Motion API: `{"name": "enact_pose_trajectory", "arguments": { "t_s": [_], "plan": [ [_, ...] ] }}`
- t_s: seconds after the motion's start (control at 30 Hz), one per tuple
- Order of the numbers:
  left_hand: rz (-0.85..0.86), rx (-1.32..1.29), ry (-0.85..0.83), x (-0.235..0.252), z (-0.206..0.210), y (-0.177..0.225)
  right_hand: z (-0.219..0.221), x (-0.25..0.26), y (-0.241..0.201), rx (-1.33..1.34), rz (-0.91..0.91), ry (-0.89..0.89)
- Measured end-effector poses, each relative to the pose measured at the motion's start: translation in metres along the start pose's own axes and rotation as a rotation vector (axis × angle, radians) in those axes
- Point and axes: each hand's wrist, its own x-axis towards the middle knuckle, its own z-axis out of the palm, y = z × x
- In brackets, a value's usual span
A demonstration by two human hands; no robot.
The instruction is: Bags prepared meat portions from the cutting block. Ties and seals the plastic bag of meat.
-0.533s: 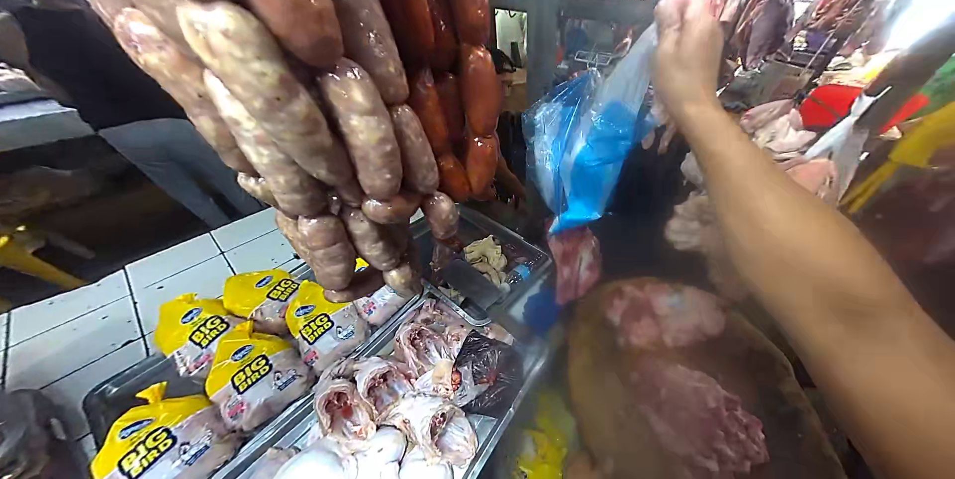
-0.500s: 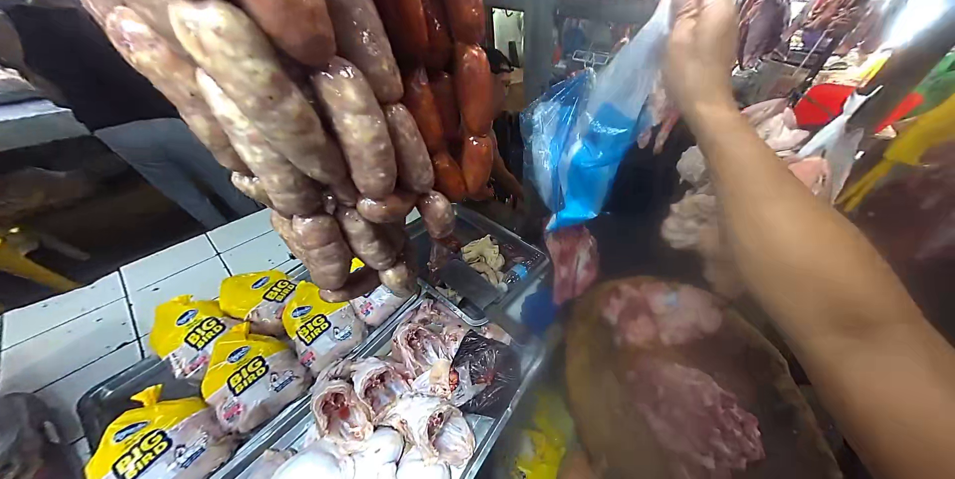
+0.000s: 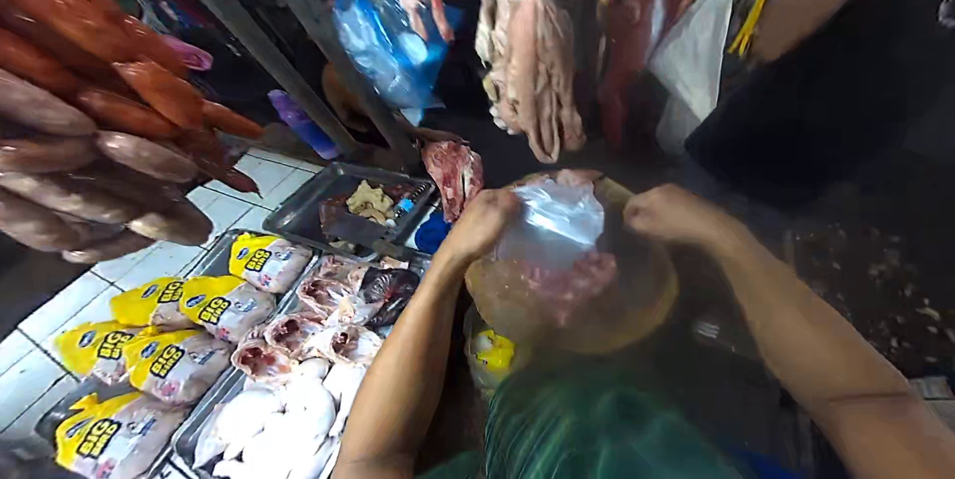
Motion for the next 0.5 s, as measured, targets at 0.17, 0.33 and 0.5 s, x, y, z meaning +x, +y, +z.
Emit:
{"name": "enact_pose_trajectory", "arguments": {
  "t_s": [0.17,0.33,0.5],
  "plan": [
    [-0.288,-0.14,0.003,-0.008,0.06,0.013,0.027,-0.058,0.036,0.394,0.232,0.394],
    [-0.438,-0.307,0.077,-0.006,0.147,0.035,0.097,-0.076,-0.025,0.47,0.134,0.289],
    [-0.363,-0.233,0.376,-0.025,0.142,0.005,0.1,-0.079,0.08,0.789,0.235,0.178]
  ]
}}
